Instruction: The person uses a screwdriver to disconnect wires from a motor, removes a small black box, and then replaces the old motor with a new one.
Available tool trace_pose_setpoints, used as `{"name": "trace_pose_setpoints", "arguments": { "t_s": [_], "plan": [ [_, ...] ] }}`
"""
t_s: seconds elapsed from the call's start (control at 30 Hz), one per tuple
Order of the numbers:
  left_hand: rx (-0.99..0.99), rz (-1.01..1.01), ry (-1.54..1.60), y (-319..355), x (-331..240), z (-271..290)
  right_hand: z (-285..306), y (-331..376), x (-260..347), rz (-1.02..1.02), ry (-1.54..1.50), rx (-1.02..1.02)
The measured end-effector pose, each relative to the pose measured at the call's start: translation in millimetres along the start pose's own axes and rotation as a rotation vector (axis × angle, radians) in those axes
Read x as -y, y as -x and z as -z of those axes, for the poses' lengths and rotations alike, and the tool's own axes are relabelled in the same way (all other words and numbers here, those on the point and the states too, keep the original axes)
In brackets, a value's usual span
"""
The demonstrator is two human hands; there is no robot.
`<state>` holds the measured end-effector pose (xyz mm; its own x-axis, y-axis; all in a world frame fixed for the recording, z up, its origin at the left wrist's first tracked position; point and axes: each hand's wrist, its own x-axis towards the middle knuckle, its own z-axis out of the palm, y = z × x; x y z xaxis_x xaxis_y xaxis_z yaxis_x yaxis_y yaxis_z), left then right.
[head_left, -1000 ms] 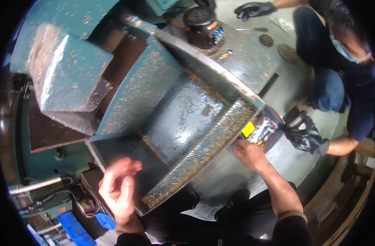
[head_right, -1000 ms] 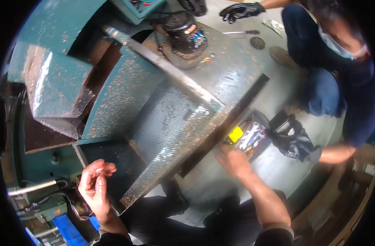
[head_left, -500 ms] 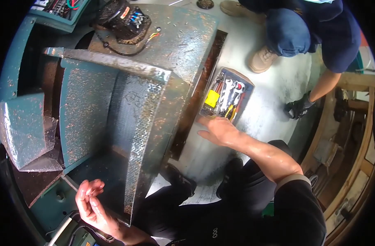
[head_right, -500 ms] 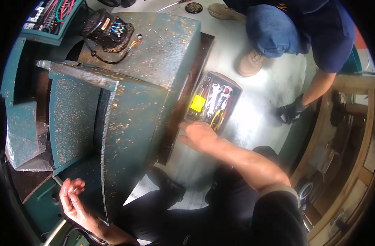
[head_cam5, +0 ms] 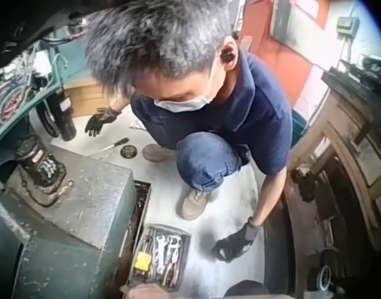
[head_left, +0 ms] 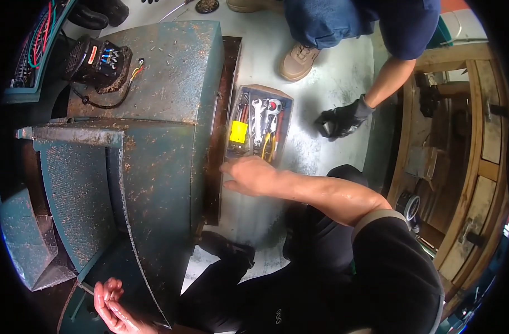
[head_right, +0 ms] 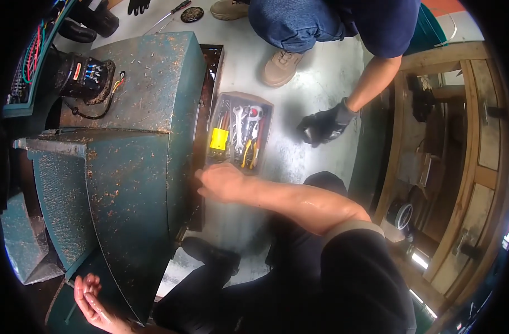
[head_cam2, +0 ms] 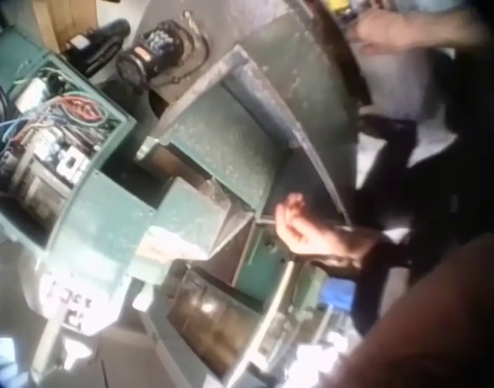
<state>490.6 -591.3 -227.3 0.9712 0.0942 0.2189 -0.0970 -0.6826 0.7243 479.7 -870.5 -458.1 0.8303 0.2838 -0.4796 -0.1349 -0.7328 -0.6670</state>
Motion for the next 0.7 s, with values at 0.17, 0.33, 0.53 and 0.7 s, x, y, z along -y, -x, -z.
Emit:
{"name": "trace_pose_setpoints", "arguments": {
  "t_s": [0.17,0.33,0.53,0.7],
  "plan": [
    [0.018,-0.022,-0.005,-2.3,1.7,0.0,-7.4,3.9,-4.0,0.074,0.028,-0.121],
    [0.020,-0.027,0.011,-2.7,-0.7,0.0,-4.6,1.8,-3.6,0.078,0.017,-0.123],
    [-0.001,0.002,0.011,-2.7,-6.2,0.8,7.6,2.7,8.5,0.001,0.033,-0.029],
    [0.066,0.040,0.169,-1.8,8.3,12.0,-2.0,4.2,-2.5,0.041,0.016,-0.071]
  ]
}}
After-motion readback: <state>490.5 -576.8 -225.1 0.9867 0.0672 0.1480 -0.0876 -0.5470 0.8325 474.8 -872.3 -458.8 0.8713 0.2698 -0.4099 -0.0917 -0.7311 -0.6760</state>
